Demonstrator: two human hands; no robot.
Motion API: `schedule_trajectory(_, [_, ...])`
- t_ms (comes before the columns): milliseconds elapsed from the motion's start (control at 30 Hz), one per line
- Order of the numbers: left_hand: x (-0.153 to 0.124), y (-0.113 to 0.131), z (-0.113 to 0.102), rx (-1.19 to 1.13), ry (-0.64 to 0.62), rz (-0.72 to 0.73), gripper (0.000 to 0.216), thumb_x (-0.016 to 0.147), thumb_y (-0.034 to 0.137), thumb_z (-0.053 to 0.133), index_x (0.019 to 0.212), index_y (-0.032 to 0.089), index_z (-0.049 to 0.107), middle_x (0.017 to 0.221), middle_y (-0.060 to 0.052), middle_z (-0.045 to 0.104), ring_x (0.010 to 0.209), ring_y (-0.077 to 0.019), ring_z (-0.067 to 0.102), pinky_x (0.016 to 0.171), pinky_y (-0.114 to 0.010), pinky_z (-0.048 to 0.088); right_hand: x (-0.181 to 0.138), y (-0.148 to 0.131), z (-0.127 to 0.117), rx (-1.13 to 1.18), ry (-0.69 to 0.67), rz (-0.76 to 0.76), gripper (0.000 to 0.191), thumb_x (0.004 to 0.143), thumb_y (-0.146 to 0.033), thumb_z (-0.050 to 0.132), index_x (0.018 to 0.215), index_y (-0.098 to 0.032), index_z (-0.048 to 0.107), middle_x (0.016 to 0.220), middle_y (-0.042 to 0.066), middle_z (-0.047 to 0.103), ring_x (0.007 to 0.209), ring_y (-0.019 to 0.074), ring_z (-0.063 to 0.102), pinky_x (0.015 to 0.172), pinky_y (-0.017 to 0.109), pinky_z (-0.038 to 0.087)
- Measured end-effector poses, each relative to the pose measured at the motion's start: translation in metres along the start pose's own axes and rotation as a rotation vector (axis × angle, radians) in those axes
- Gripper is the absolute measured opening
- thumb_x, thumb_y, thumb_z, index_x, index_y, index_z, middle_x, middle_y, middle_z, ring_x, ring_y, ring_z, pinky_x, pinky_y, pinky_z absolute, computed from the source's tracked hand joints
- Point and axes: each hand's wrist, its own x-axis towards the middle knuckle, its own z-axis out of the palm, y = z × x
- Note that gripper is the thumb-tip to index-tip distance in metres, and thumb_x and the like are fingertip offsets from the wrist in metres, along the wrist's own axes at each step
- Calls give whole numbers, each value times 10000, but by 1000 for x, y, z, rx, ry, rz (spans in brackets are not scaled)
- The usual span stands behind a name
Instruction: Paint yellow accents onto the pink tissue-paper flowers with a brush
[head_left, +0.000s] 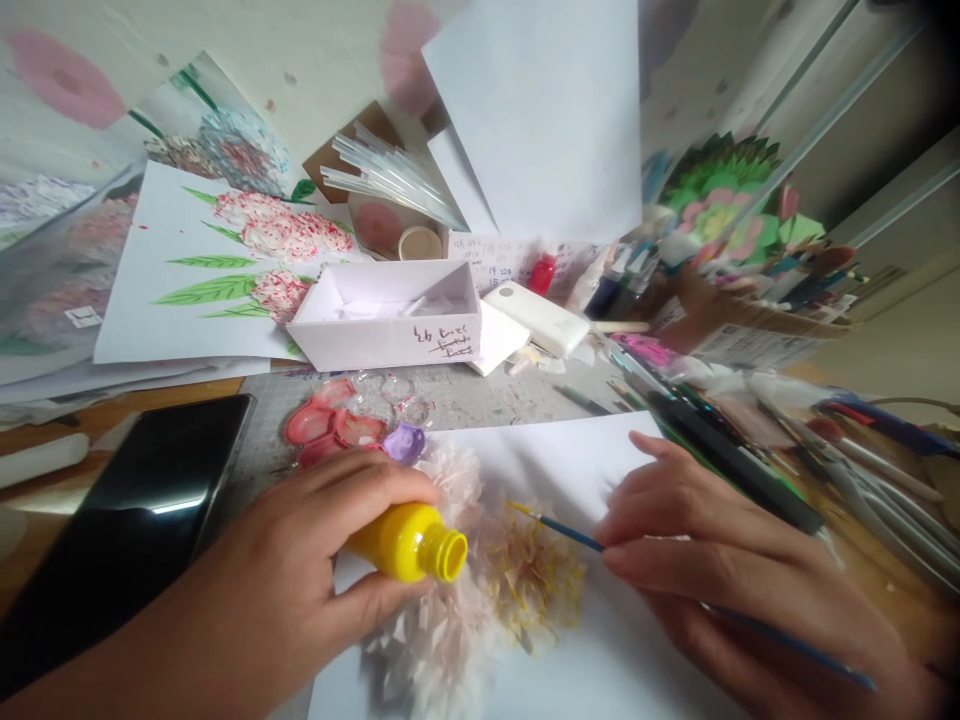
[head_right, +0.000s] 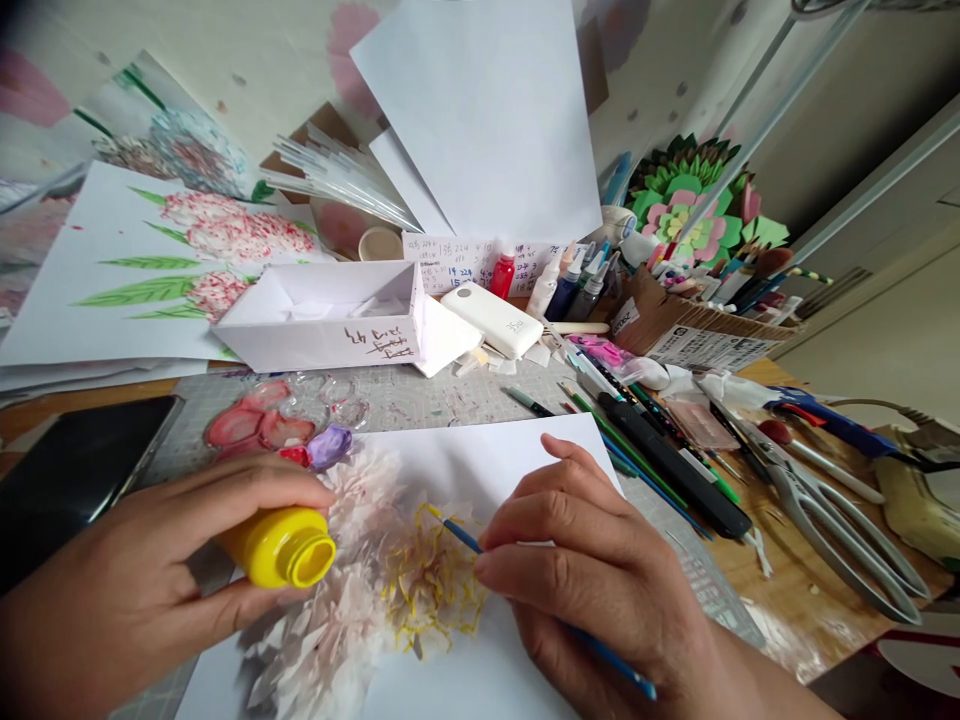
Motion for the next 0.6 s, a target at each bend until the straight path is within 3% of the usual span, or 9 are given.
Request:
schedule_trajectory(233, [0, -1, 0, 54, 8, 21, 270, 717, 323, 747, 975, 340, 668, 958, 41, 758, 879, -208, 708, 788, -239, 537, -1, -2, 1, -40, 56, 43, 310, 807, -70, 610, 1056, -250, 649, 974, 22, 759, 946, 192, 708, 1193, 422, 344])
schedule_trajectory(400, [-1, -1, 1, 22, 21, 12, 358, 672, 266, 787, 986, 381, 658, 959, 89, 747, 887, -174, 702, 799, -201, 514, 1, -4, 0, -10, 81, 30, 287, 806, -52, 601, 1024, -235, 639, 947, 9, 756, 930, 160, 710, 1187, 352, 352])
schedule_trajectory(600, [0, 1, 1, -28, 16, -19, 362, 666, 228, 773, 965, 398, 658, 932, 115, 728, 854, -148, 684, 806, -193, 498, 1, -4, -1, 26, 157, 115, 287, 824, -76, 626, 1048, -256, 635, 944, 0, 759, 944, 167, 715, 1141, 340, 424])
